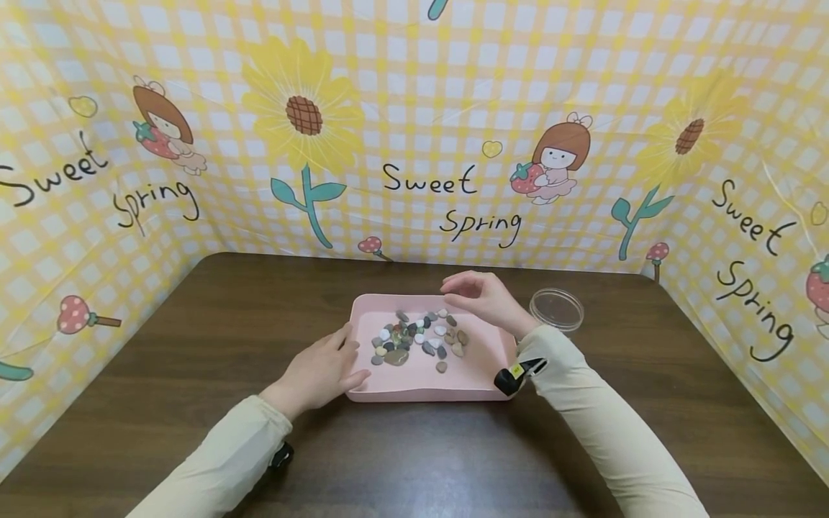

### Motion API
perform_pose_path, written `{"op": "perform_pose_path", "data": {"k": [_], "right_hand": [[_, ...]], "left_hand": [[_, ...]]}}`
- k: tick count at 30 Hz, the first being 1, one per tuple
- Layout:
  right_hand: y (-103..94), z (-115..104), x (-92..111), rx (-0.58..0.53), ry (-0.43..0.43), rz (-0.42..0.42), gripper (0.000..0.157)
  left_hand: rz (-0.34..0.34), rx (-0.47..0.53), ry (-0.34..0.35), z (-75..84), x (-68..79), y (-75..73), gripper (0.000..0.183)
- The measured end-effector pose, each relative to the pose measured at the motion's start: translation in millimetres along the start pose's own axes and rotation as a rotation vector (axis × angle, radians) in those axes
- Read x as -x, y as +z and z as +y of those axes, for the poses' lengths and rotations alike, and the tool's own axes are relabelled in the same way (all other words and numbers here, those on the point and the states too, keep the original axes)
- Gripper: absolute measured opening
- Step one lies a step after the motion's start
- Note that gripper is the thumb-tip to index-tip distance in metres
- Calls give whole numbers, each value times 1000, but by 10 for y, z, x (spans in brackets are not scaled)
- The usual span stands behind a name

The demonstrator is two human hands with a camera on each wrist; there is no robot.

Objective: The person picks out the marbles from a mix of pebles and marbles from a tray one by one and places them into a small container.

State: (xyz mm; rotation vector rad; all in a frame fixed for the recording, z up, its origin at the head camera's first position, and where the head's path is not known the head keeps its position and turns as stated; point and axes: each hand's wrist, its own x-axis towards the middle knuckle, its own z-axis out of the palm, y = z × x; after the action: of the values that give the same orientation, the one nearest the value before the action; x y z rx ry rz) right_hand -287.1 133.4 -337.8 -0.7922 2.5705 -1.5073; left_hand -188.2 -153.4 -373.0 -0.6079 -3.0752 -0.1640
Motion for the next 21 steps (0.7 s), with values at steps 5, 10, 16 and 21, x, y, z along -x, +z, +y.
{"op": "perform_pose_path", "data": {"k": [5, 10, 16, 21], "right_hand": [[70, 46, -60, 3, -12, -66, 23], [111, 96, -113, 15, -20, -118, 24], [137, 177, -176, 19, 8, -139, 23], [153, 211, -213, 53, 13, -155, 24]], "left_hand": [[5, -5, 0, -9, -3, 14, 59], [16, -15, 11, -8, 1, 15, 59], [19, -31, 9, -5, -3, 16, 61], [21, -42, 6, 3, -9, 14, 61]]}}
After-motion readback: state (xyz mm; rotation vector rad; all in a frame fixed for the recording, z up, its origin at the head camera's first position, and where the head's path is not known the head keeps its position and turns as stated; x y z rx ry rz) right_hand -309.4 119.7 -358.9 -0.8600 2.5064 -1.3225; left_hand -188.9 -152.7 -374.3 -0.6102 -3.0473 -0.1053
